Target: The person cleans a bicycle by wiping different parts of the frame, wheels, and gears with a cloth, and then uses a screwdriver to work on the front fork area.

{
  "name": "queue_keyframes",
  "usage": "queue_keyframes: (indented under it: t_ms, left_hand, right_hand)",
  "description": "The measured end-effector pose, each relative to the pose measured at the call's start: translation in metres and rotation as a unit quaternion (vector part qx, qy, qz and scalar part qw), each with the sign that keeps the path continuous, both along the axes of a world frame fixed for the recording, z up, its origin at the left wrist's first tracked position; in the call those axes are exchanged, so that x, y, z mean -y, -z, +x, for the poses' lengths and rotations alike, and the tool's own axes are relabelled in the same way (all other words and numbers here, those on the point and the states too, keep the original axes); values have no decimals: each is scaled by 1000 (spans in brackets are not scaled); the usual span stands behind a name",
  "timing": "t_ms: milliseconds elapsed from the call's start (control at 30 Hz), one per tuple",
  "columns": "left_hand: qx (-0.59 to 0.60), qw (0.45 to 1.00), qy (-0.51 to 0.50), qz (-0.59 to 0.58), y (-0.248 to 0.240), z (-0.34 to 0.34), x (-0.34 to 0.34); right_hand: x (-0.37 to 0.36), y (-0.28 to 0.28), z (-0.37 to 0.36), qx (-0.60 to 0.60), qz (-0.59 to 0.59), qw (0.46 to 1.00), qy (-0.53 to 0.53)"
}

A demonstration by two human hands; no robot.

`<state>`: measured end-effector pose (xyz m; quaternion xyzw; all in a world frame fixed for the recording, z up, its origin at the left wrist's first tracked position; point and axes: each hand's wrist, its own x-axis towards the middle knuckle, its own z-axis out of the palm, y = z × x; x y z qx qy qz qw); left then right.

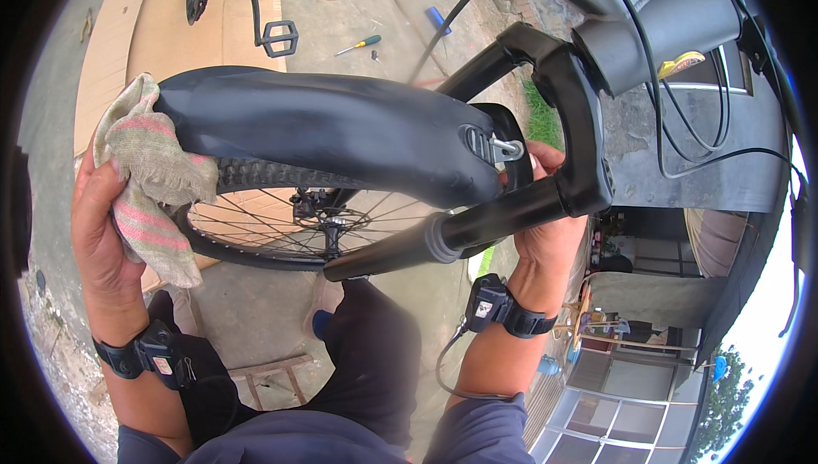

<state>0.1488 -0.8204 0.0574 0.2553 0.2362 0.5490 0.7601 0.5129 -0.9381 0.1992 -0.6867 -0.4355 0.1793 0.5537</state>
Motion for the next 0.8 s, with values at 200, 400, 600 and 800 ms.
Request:
queue_keyframes:
  t_ms: [200,400,600,800]
  left_hand:
    - [2,1000,3,1,-3,0,1]
    - [-3,1000,-2,-2,-1,-1,2]
    - [1,1000,-3,-2,-3,-1,2]
    - [1,1000,2,3,-6,3,2]
  right_hand:
    - [2,0,4,-2,9,1000,-22]
    - [2,2,4,24,14,999,-21]
    - [1,-3,5,23,0,1000,-13]
    - [-2,-8,-3,-1,2,1000,-15]
